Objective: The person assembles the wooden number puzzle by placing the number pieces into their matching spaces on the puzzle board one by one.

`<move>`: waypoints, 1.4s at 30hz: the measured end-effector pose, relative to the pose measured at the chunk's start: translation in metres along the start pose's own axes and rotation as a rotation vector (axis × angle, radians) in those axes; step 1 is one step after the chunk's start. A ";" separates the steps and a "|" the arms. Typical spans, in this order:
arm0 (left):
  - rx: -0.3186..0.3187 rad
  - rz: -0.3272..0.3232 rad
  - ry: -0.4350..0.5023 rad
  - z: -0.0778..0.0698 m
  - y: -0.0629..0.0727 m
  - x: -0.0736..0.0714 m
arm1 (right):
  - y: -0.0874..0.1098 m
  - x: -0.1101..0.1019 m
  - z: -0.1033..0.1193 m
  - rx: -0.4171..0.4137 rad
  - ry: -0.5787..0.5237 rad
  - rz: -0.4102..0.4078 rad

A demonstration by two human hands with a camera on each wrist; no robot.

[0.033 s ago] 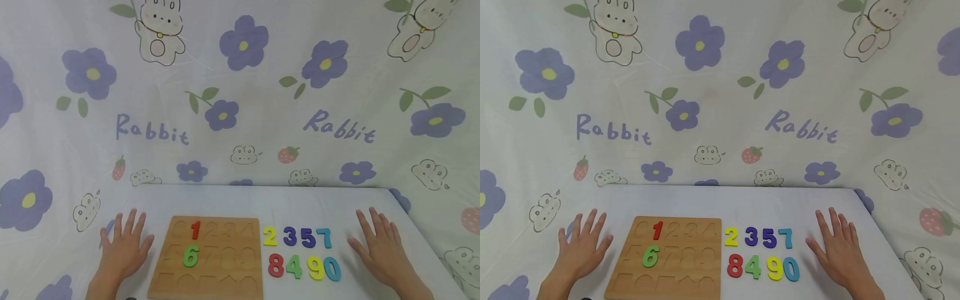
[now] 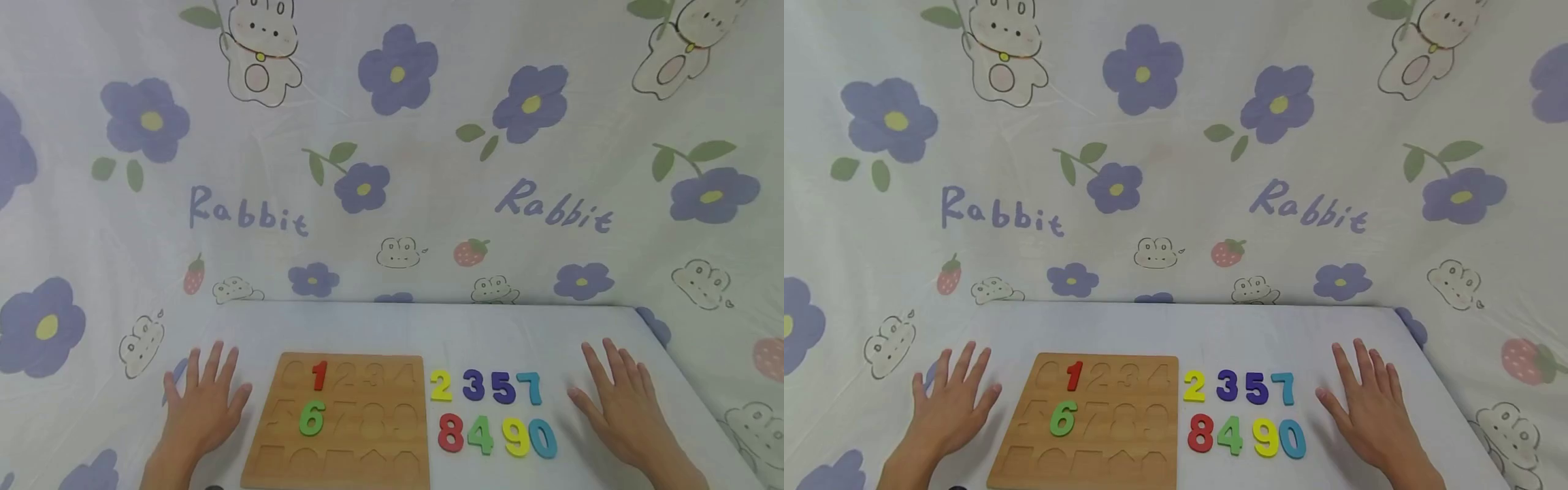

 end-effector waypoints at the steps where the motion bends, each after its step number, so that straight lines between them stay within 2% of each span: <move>1: 0.000 0.002 0.002 0.000 0.000 0.000 | 0.000 0.000 0.001 -0.003 -0.007 0.000; 5: 0.007 0.000 0.039 0.001 -0.001 0.000 | 0.002 -0.006 0.005 -0.020 -0.069 -0.007; 8: 0.026 -0.020 0.131 0.000 -0.003 -0.004 | 0.005 -0.016 0.010 -0.011 -0.159 -0.001; 12: 0.055 -0.062 0.285 -0.004 -0.006 -0.015 | 0.013 -0.032 0.016 0.041 -0.300 0.033; 16: 0.069 -0.084 0.405 -0.008 -0.013 -0.024 | 0.020 -0.048 0.023 0.057 -0.406 0.030; 20: 0.080 -0.075 0.464 -0.013 -0.026 -0.022 | 0.022 -0.061 0.030 0.052 -0.433 0.007; 24: 0.096 -0.019 0.439 -0.017 -0.041 -0.010 | 0.022 -0.072 0.035 0.019 -0.425 -0.003; 30: 0.097 0.104 0.289 -0.015 -0.060 0.021 | 0.023 -0.073 0.041 0.007 -0.400 0.026; 35: 0.101 0.203 0.210 -0.009 -0.067 0.047 | 0.022 -0.062 0.040 0.002 -0.399 0.064; 42: 0.086 0.345 0.242 -0.007 -0.074 0.070 | 0.021 -0.031 0.037 0.007 -0.412 0.140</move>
Point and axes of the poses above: each hand's wrist, its own y-axis away from the middle knuckle, its own x-axis out of the palm, z = x × y, the point moved 9 cm from there along -y, towards the middle knuckle, and after that the axes turned 5 degrees about -x, right-handed, at the moved point
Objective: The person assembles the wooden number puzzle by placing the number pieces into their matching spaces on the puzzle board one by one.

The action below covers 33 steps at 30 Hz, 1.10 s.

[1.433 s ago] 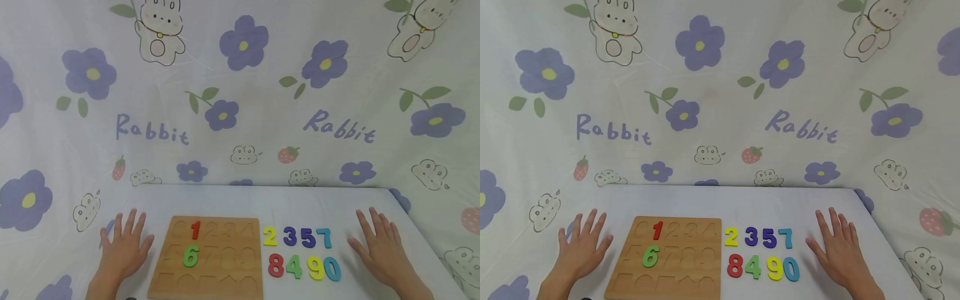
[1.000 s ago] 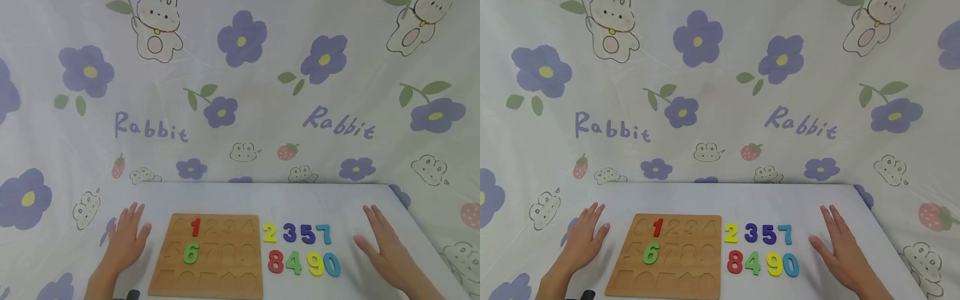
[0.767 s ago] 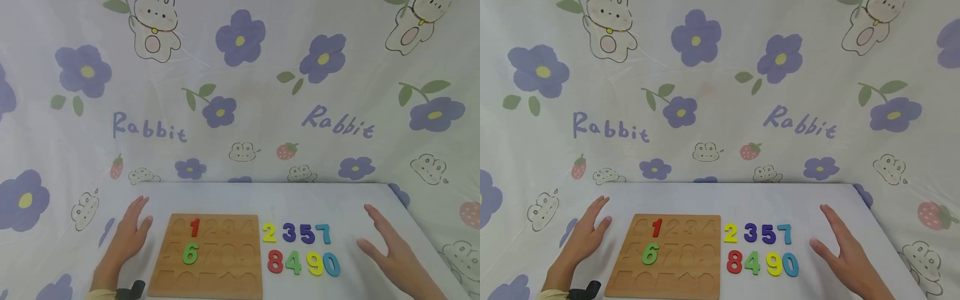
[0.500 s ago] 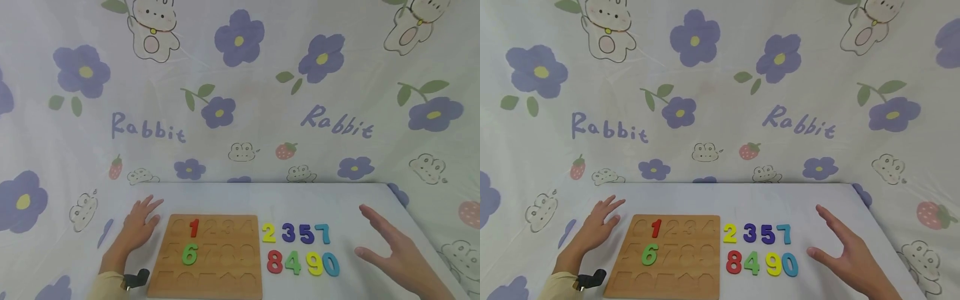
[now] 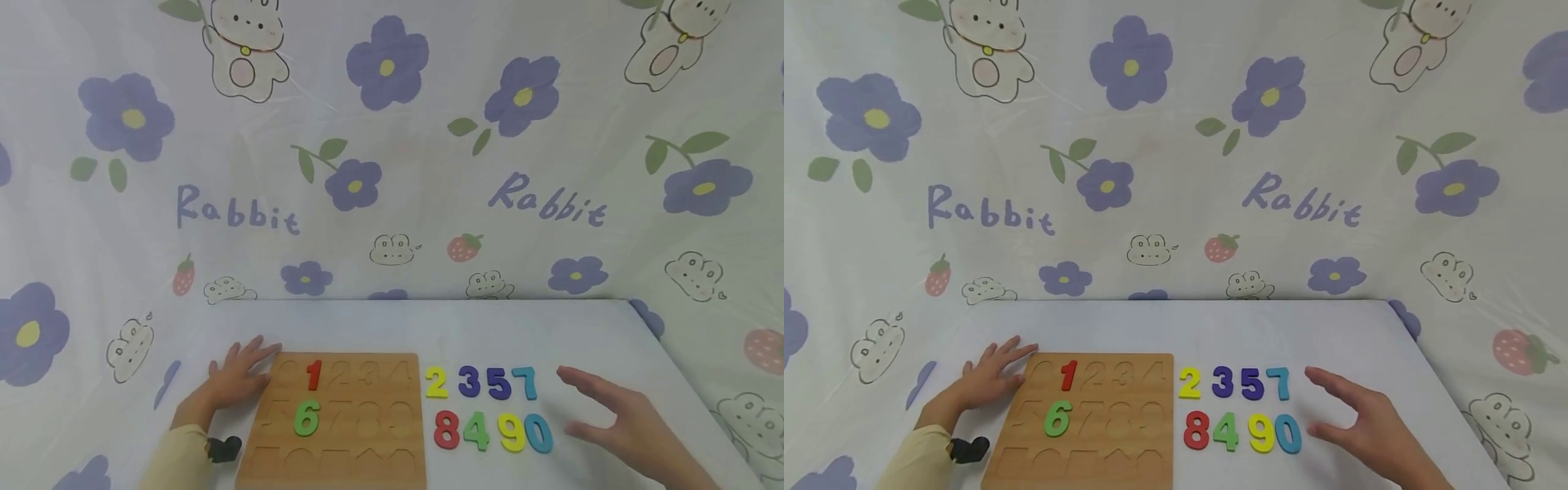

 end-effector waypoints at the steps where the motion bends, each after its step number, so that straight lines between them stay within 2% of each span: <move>1: -0.001 0.012 0.000 0.000 -0.001 0.001 | 0.000 0.005 -0.003 0.009 -0.007 0.016; 5: 0.005 0.030 0.002 0.000 -0.003 0.002 | -0.003 0.029 -0.015 0.063 -0.073 0.099; 11: -0.006 0.057 0.060 0.003 0.000 0.004 | -0.005 0.062 -0.030 0.225 -0.152 0.196; 19: 0.007 0.048 0.102 -0.001 0.004 0.001 | -0.003 0.091 -0.047 0.379 -0.181 0.206; 33: 0.009 0.027 0.160 0.009 0.000 0.007 | 0.002 0.090 -0.043 0.315 -0.127 0.129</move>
Point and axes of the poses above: each hand's wrist, its own y-axis away from the middle knuckle, its own x-axis out of the palm, z = x × y, the point moved 9 cm from there along -y, towards the middle knuckle, and after that the axes turned 5 degrees about -x, right-handed, at the moved point
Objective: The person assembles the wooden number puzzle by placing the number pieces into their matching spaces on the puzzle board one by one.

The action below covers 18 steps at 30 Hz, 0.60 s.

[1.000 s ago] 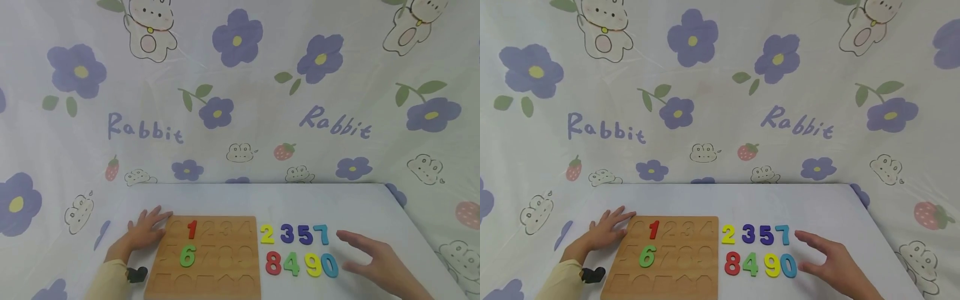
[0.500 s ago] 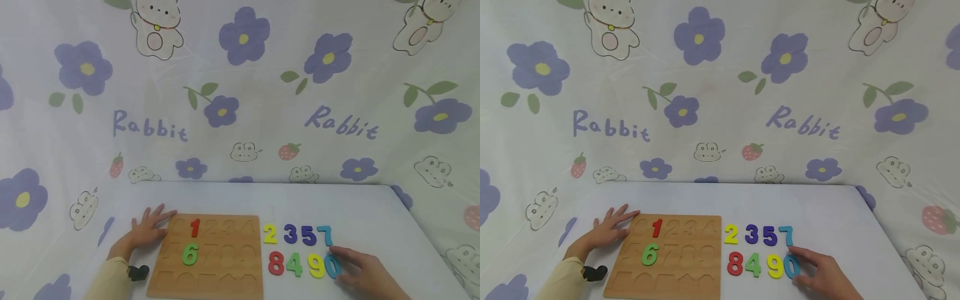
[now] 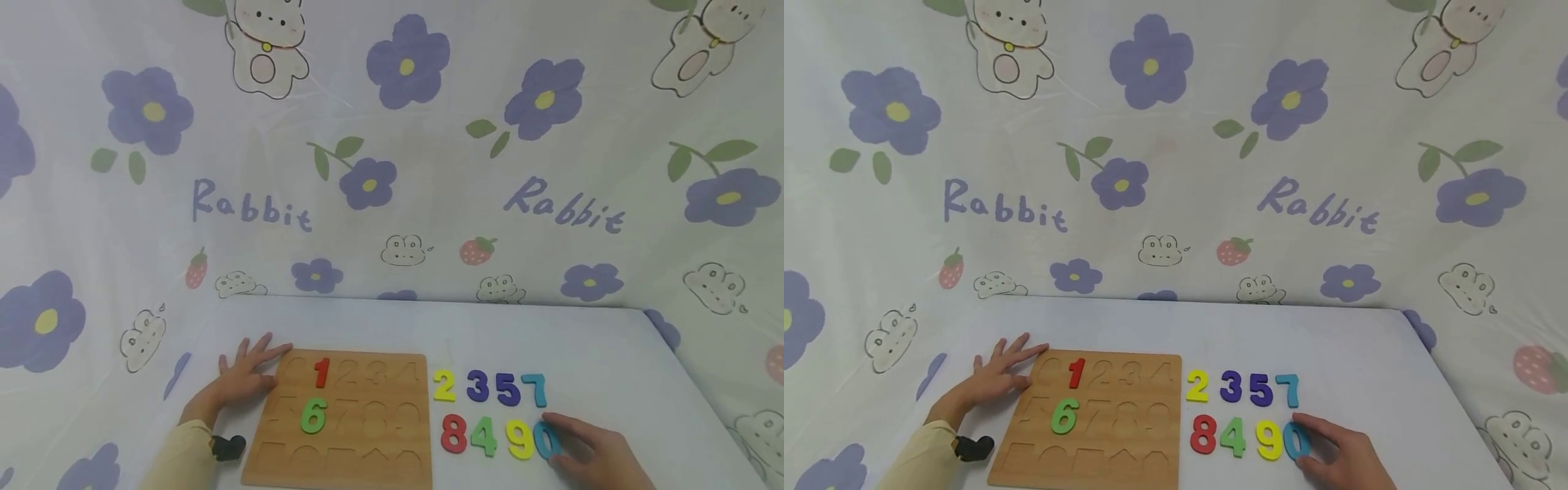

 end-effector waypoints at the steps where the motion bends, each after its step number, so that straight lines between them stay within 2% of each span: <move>1: 0.000 -0.001 0.000 0.000 0.000 0.000 | 0.000 0.000 -0.001 0.001 0.001 -0.001; 6: -0.003 0.002 0.013 0.000 0.001 -0.001 | 0.004 -0.008 0.000 -0.001 0.007 -0.012; 9: 0.002 0.007 0.026 0.000 0.000 0.000 | 0.010 -0.020 0.016 -0.063 0.041 -0.053; 14: 0.014 -0.005 0.036 0.005 0.000 0.001 | 0.013 -0.038 0.075 -0.257 0.113 -0.177; 18: 0.026 -0.024 0.047 0.004 -0.003 0.000 | 0.005 -0.046 0.128 -0.381 0.092 -0.262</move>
Point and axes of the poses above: each hand's wrist, its own y-axis away from the middle knuckle, its own x-axis out of the palm, z = x × y, the point moved 9 cm from there along -y, towards the middle knuckle, and after that the axes turned 5 degrees about -x, right-handed, at the moved point
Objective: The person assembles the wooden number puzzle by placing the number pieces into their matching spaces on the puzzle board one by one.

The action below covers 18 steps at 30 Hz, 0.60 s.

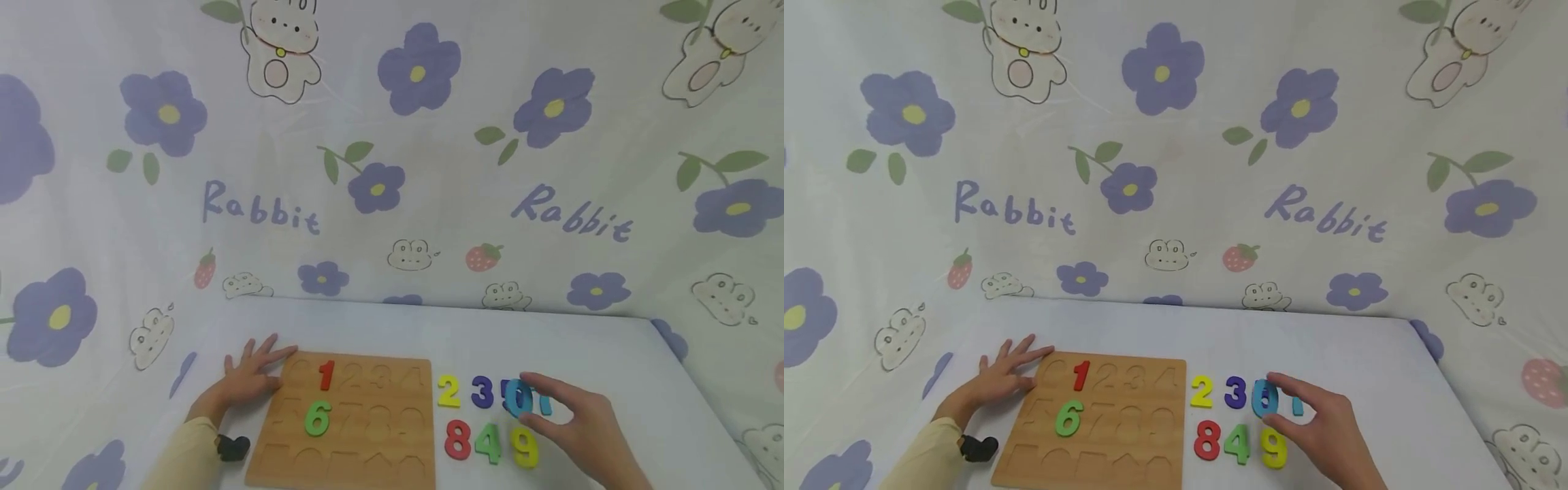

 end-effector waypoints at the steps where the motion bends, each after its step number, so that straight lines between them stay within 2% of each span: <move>1: -0.007 0.005 -0.001 0.000 0.001 0.000 | -0.007 0.000 0.011 -0.023 -0.019 -0.015; 8: -0.046 0.017 -0.020 -0.003 0.001 -0.001 | -0.053 0.014 0.079 -0.164 -0.138 -0.084; 14: -0.028 0.016 0.017 -0.009 0.001 -0.006 | -0.089 0.036 0.136 -0.309 -0.216 -0.107; 18: -0.016 0.001 0.015 -0.001 0.000 -0.003 | -0.107 0.055 0.167 -0.381 -0.283 -0.091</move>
Point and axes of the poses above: each hand's wrist, its own y-axis away from the middle knuckle, its own x-axis out of the palm, z = x × y, the point moved 9 cm from there along -y, towards the middle knuckle, and after that the axes turned 5 degrees about -x, right-handed, at the moved point
